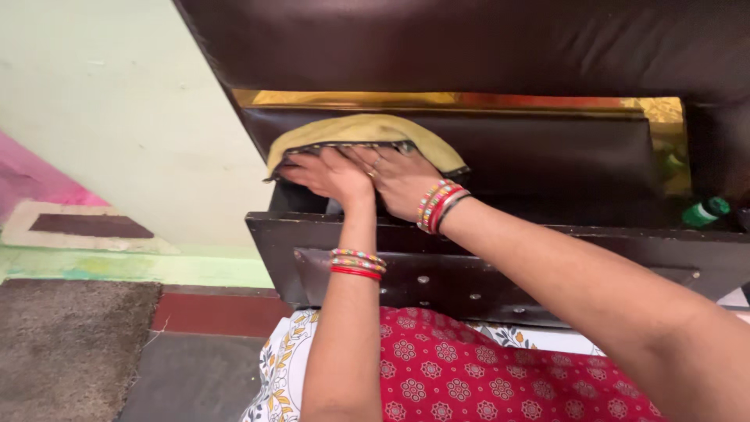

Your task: The person wrings out a cloth on a balcony, walks through a hallway, and enters a bedroom. They then use the damp cloth to wipe the headboard of a bed, cleaning the surface thoroughly.

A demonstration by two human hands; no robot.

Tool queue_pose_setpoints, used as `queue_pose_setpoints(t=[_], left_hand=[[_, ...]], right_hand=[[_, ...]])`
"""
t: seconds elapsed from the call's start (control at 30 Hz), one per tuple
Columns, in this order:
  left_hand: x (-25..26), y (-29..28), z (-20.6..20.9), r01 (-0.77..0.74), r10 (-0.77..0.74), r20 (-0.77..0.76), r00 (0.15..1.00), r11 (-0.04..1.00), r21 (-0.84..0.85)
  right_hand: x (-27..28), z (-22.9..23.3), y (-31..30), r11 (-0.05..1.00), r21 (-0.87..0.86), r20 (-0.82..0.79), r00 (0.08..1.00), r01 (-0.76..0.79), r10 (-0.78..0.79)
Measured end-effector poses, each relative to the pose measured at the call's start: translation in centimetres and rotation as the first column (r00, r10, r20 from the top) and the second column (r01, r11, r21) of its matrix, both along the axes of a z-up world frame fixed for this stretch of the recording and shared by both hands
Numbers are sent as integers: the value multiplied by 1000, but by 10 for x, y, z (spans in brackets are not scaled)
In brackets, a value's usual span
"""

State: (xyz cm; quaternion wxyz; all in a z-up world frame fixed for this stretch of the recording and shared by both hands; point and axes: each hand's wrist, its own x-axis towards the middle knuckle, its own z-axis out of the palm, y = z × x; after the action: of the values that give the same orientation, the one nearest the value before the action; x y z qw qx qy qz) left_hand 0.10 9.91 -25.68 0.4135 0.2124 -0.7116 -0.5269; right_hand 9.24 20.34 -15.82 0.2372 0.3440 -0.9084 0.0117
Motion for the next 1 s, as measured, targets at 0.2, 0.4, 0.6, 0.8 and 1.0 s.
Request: queue_pose_setpoints(t=[0.2, 0.4, 0.6, 0.8, 1.0], left_hand=[[-24, -43, -3, -37, 19, 88, 996, 977, 209], [-41, -84, -4, 74, -84, 37, 996, 975, 209], [-10, -118, 12, 247, -213, 425, 880, 969, -26], [8, -137, 33, 485, -71, 730, 680, 790, -375], [-16, -157, 20, 727, -18, 922, 386, 621, -293]], right_hand=[[-30, -9, -21, 988, 132, -121, 988, -75, 91], [-55, -12, -46, 973, 71, -157, 961, -219, 227], [-44, -23, -41, 941, 187, -135, 941, -283, 310], [-42, -35, -51, 894, 212, 110, 919, -394, 378], [-57, -64, -80, 954, -136, 586, 755, -268, 296]])
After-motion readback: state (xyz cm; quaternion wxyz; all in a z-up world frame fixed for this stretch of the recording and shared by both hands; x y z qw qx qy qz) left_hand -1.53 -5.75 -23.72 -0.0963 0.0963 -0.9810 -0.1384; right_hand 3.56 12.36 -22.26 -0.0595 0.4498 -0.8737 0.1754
